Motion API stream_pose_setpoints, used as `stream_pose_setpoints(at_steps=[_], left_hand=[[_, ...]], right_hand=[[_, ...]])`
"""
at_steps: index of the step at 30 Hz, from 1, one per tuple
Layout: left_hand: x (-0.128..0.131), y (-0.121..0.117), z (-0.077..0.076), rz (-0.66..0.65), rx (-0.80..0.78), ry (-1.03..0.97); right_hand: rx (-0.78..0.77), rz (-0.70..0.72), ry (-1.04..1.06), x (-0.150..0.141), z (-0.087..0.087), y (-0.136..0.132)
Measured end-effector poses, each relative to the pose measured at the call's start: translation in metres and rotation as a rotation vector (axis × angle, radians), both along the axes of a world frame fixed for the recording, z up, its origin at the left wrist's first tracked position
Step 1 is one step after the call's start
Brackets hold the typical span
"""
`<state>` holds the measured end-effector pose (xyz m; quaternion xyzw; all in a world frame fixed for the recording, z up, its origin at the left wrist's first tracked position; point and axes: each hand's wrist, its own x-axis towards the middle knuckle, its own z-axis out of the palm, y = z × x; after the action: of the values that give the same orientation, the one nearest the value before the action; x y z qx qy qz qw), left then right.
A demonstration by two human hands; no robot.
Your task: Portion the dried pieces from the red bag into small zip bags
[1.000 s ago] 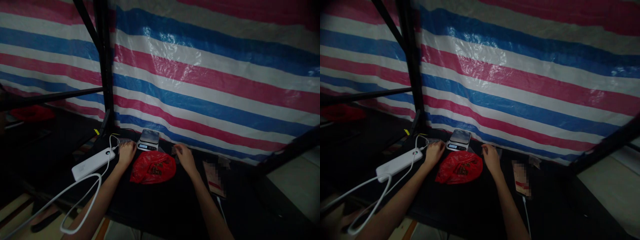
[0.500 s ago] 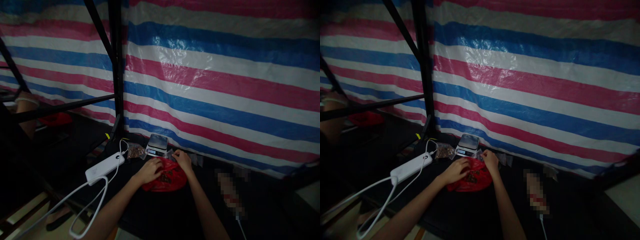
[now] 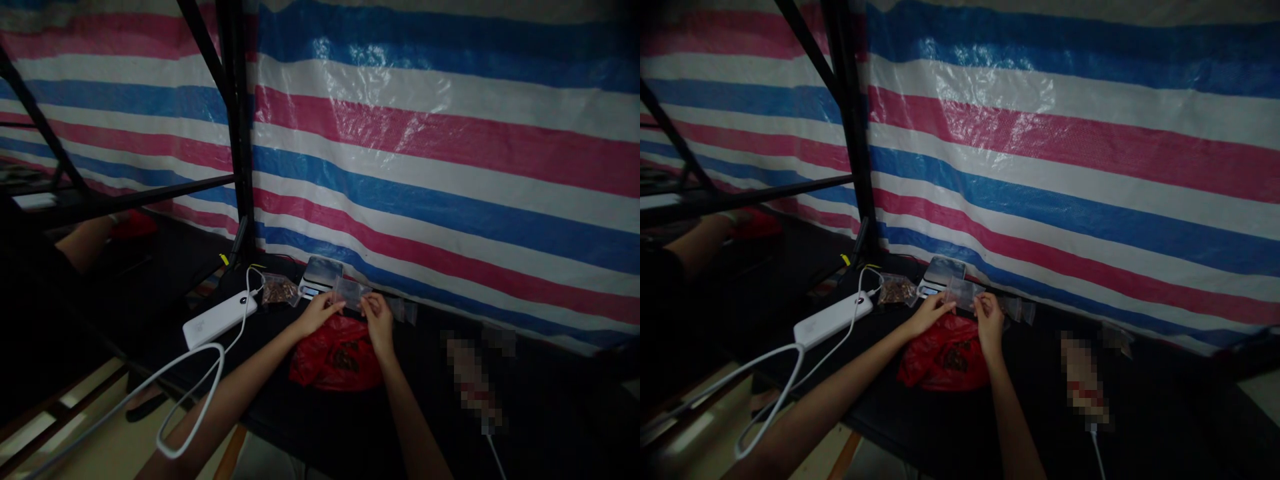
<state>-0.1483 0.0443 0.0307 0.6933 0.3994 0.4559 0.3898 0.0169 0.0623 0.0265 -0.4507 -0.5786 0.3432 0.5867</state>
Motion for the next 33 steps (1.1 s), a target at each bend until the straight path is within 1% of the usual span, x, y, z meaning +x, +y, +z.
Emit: stream_pose_setpoints(at_steps=[3, 6, 7, 8, 9, 10, 11, 12, 13, 14, 15, 17, 19, 22, 25, 29, 31, 33], left_hand=[[-0.007, 0.011, 0.003, -0.125, -0.056, -0.040], [-0.014, 0.021, 0.005, -0.193, -0.106, -0.031], [-0.016, 0.023, 0.005, -0.208, -0.106, -0.010], [-0.017, 0.025, 0.005, -0.211, -0.095, 0.012], [-0.018, 0.026, 0.005, -0.194, -0.077, 0.033], [-0.018, 0.026, 0.004, -0.144, -0.053, 0.052], [-0.017, 0.025, 0.003, -0.062, -0.022, 0.071], [-0.016, 0.024, 0.003, 0.033, 0.016, 0.096], [-0.014, 0.021, 0.003, 0.122, 0.058, 0.130], [-0.012, 0.018, 0.002, 0.186, 0.100, 0.177], [-0.010, 0.015, 0.002, 0.223, 0.137, 0.235], [-0.006, 0.008, 0.001, 0.239, 0.196, 0.379], [-0.003, 0.003, -0.001, 0.238, 0.235, 0.516], [-0.001, -0.001, -0.003, 0.225, 0.251, 0.606], [-0.002, 0.000, -0.002, 0.156, 0.240, 0.586], [-0.006, -0.001, 0.004, 0.012, 0.224, 0.524], [-0.007, -0.003, 0.006, 0.014, 0.204, 0.525], [-0.007, -0.006, 0.006, 0.062, 0.192, 0.543]], right_hand=[[0.002, -0.058, -0.057, 0.007, -0.002, 0.003], [0.014, -0.076, -0.186, 0.010, 0.002, 0.000], [0.039, -0.119, -0.267, 0.010, 0.005, -0.003], [0.074, -0.201, -0.361, 0.008, 0.008, -0.008], [0.115, -0.310, -0.460, 0.006, 0.012, -0.013], [0.157, -0.422, -0.550, 0.003, 0.016, -0.019], [0.193, -0.503, -0.621, -0.001, 0.020, -0.024], [0.219, -0.532, -0.667, -0.005, 0.023, -0.029], [0.234, -0.499, -0.686, -0.010, 0.024, -0.033], [0.238, -0.418, -0.681, -0.015, 0.023, -0.036], [0.231, -0.323, -0.653, -0.019, 0.022, -0.037], [0.189, -0.164, -0.558, -0.026, 0.015, -0.037], [0.121, -0.083, -0.433, -0.030, 0.007, -0.035], [0.028, -0.035, -0.269, -0.029, -0.002, -0.032], [-0.004, -0.002, -0.199, -0.025, -0.006, -0.029], [-0.005, -0.025, -0.218, -0.022, -0.007, -0.028], [0.003, -0.045, -0.256, -0.023, -0.007, -0.028], [0.018, -0.063, -0.304, -0.023, -0.007, -0.029]])
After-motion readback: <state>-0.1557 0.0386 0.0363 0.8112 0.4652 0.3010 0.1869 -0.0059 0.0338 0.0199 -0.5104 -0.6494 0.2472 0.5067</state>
